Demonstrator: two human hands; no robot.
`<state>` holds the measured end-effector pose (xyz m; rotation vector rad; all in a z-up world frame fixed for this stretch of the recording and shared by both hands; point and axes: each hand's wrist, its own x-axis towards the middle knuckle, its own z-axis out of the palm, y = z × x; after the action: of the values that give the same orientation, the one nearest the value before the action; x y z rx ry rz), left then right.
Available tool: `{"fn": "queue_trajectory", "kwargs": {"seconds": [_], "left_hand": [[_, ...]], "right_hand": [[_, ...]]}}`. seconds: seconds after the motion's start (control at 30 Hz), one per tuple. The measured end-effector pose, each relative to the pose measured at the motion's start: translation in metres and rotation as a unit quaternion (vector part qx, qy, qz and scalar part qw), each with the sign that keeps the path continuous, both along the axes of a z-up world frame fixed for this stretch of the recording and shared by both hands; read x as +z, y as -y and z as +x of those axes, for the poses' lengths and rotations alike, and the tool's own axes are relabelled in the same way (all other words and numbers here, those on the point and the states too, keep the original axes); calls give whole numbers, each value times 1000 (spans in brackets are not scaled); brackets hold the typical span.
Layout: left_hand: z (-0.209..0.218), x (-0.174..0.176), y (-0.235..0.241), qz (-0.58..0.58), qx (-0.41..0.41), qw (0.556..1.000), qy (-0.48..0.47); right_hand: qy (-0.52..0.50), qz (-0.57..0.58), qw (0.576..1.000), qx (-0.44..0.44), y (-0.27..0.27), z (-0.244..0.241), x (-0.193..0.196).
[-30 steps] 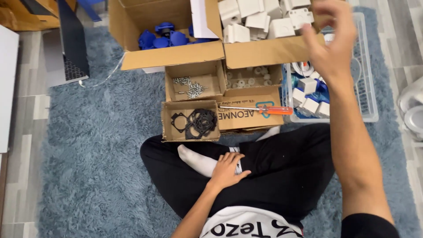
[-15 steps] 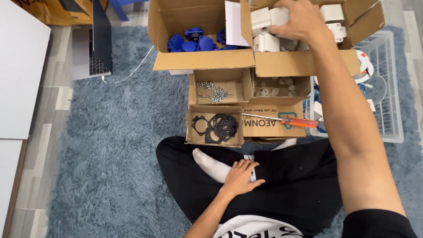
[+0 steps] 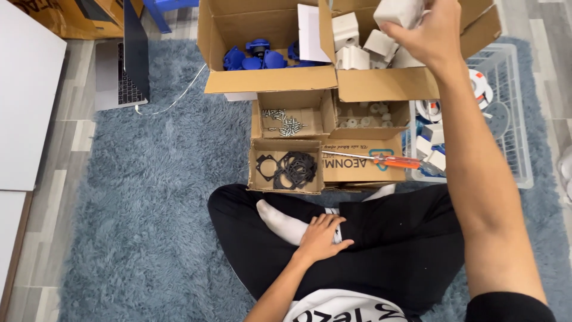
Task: The person sits on the floor and assembles electrical components. They pick up a blue plastic part and a white plastic housing, fit them together, and then use a screwdriver to tighten screws into the blue part to secure the assembly.
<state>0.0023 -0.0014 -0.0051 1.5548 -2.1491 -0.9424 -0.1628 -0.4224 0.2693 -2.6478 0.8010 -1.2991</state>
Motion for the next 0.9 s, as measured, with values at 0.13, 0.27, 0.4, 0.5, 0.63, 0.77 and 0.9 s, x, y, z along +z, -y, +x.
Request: {"fn": "queue_trajectory", "kwargs": {"seconds": [0.13,0.27,0.4,0.5,0.63,0.77,0.9], "left_hand": [[-1,1,2,-4,2,1000,9],[-2,4,0,18,-1,1000,11],[-1,-1,-2,12,43,997,-68],[-2,5,-5,39,56,994,-85],[-4,13,-10,26,31,998,-46],[-3,22,-12,27,22,998,-51],[-2,13,-13,26,20,999,-43]], "right_hand": [[102,68,991,-50,-60,-19,7],[179,119,977,-9,-135,-41,-1],[254,208,945,12,-179,-77,-76],[258,243,935,-26,-223,-77,-104],[215,277,934,-73,-256,-63,-113],[154,228,951,-138,-256,-61,-111],[120,163,971,-129,-244,-62,-94]]}}
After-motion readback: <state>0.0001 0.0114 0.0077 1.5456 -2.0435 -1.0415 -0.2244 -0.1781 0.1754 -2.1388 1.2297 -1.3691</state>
